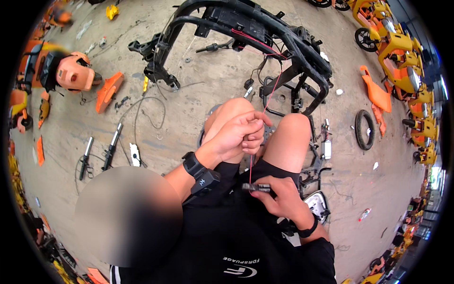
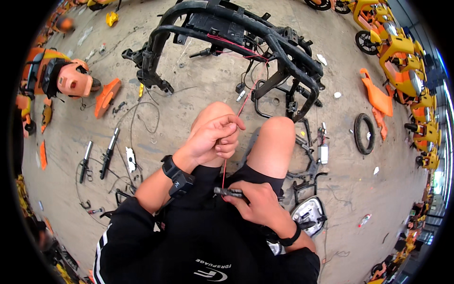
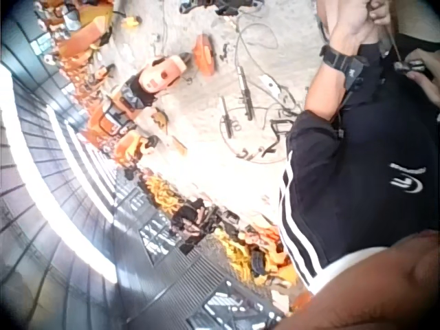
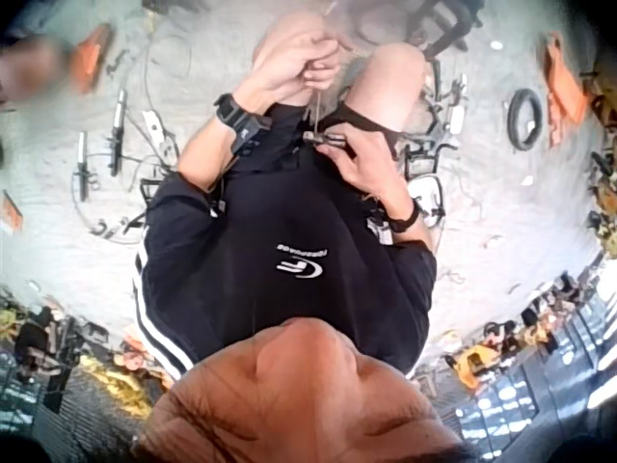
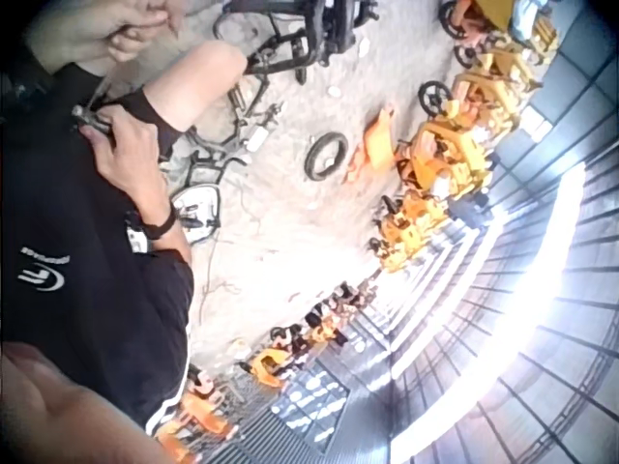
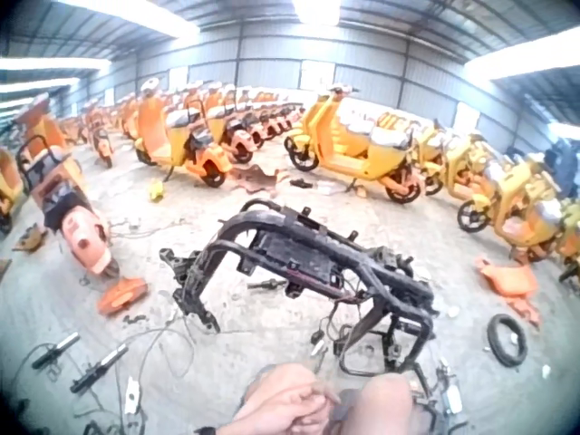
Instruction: The person sits on the floor in a workshop and works on the wiring of a scooter frame. They use a screwdriver to tighten a bolt on the frame and then use a small tool to strip the insulation from a red wire.
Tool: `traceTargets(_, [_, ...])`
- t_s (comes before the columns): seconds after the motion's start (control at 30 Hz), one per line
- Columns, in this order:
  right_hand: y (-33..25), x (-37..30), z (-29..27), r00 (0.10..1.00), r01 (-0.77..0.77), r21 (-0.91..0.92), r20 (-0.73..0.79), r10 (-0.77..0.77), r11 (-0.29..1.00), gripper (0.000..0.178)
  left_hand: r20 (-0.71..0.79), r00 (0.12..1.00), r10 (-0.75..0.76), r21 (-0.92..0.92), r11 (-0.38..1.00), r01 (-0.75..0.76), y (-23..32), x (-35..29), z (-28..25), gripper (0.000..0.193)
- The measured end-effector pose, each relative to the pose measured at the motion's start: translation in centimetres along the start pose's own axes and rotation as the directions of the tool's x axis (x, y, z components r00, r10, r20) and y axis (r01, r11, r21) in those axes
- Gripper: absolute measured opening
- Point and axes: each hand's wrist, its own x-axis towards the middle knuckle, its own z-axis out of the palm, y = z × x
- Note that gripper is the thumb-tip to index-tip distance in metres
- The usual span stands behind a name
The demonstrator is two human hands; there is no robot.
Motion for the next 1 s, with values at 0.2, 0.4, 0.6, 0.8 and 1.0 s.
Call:
traceTargets(0.2, [-0.3, -2.8, -1.2, 0.951, -0.009, 0.302, 0.296, -0.084, 0.953, 0.019, -0.042, 0.999, 0.027, 0.121, 0.992, -0.021, 0.0, 0.1, 0.4, 0.019])
traceTargets(0.4, [-1.0, -2.8, -2.5, 1.000, 0.010, 0.335, -0.017, -0.004, 0.942, 0.023, -0.151, 0.988, -0.045, 0.107, 0.992, 0.062, -1.8, -1.8, 0.9, 0.020])
traceTargets(0.6, [1.3, -1.9, -2.4, 0.908, -0.261, 0.400, -0.207, 0.364, 0.879, 0.025, -0.219, 0.975, -0.040, 0.583, 0.796, 0.164, -4.0, -6.9, 2.9, 0.024])
traceTargets(0.8, [1.4, -1.1, -0.9, 0.928, -0.256, 0.382, -0.158, 0.336, 0.888, 0.035, -0.084, 0.951, 0.298, 0.958, 0.288, -0.006, -1.9, -9.8, 7.5, 0.017])
traceTargets(1.0, [1.9, -0.9, 0.9, 0.950, -0.099, 0.220, -0.270, 0.158, 0.971, 0.033, 0.061, 0.941, 0.332, 0.994, 0.069, -0.089, -3.3, -10.0, 8.3, 0.012])
